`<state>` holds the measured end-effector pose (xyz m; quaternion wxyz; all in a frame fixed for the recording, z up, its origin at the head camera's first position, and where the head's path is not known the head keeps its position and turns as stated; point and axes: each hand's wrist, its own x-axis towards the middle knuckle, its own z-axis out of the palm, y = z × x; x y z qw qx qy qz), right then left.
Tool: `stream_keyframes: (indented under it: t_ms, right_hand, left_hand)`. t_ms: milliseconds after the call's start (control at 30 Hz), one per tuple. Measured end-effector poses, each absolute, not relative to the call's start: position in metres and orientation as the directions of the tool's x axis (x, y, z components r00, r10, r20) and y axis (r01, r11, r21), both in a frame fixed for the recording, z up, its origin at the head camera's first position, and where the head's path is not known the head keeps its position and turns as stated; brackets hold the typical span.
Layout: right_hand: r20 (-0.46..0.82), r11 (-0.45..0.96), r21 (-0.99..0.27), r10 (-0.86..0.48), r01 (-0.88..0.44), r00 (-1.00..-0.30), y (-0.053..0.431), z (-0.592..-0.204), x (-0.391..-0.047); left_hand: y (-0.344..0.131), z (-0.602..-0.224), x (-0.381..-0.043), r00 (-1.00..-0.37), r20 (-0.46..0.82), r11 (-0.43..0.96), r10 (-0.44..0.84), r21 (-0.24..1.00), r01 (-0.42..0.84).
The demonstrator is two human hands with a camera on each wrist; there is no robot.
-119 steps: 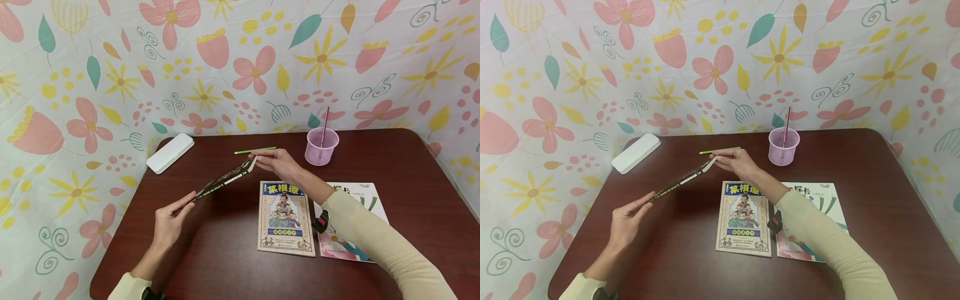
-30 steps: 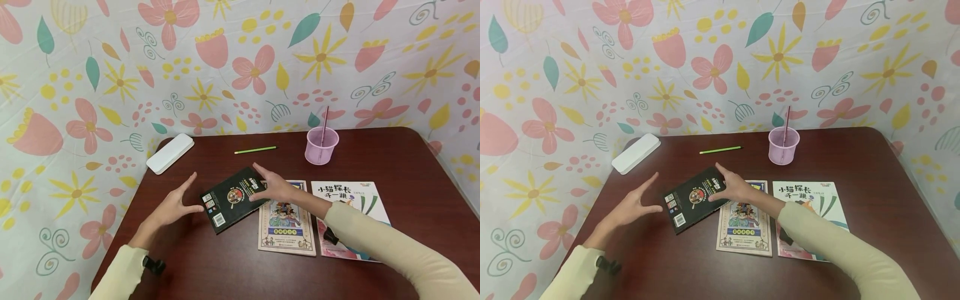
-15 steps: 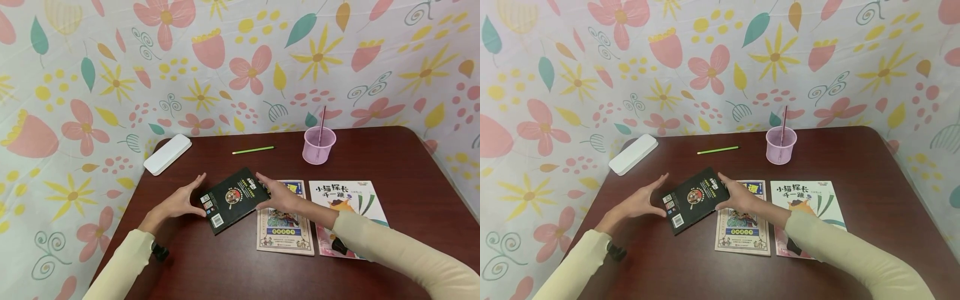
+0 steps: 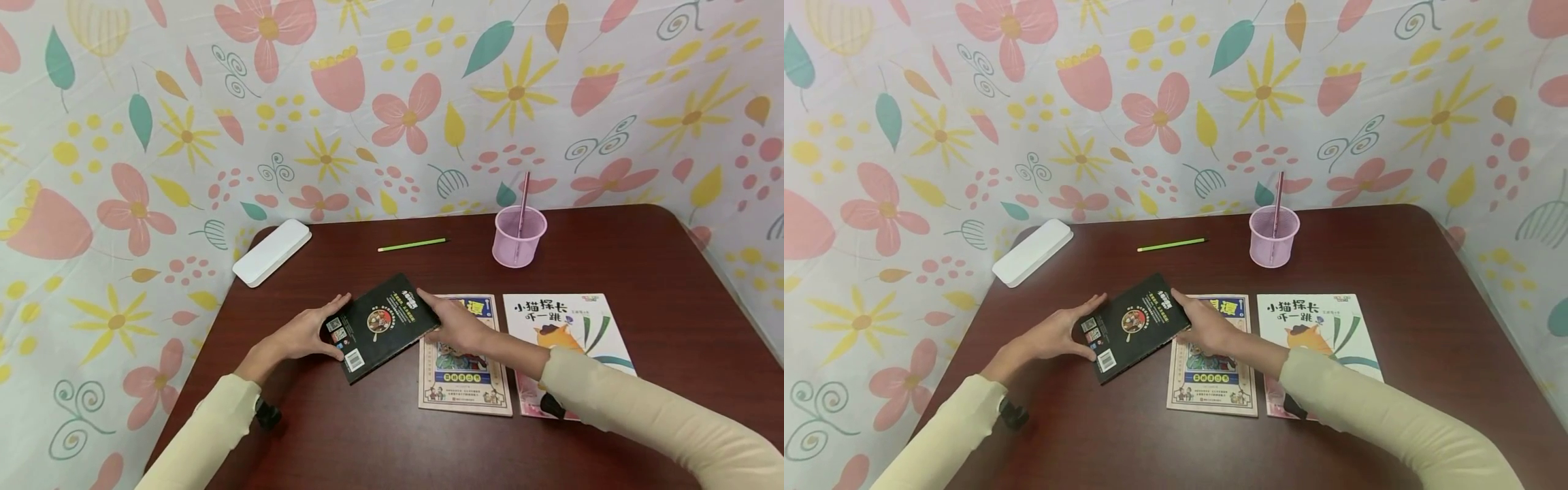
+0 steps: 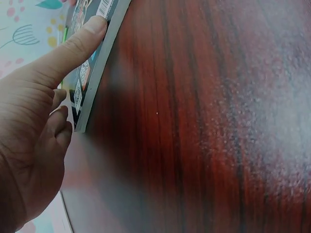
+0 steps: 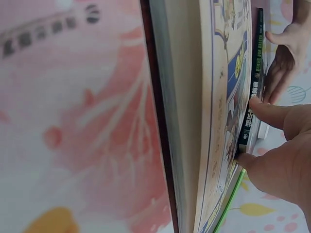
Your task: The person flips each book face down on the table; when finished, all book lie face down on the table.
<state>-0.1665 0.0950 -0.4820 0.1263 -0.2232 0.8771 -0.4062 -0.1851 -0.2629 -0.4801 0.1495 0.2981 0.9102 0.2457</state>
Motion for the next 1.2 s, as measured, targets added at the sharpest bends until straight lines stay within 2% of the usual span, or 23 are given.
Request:
stream_keyframes:
  t_ms: [667, 1200]
  right_hand:
    - [0.017, 0.623, -0.705, -0.464, -0.340, -0.886, 0.091, -0.481, -0.170]
    - [0.118, 0.615, -0.653, -0.493, -0.442, -0.862, 0.088, -0.473, -0.177]
  left_hand:
    - [-0.264, -0.481, -0.175, -0.791, -0.167, 0.731, 0.589, 0.528, 0.432]
    - [-0.270, -0.479, -0.166, -0.802, -0.108, 0.735, 0.588, 0.486, 0.473]
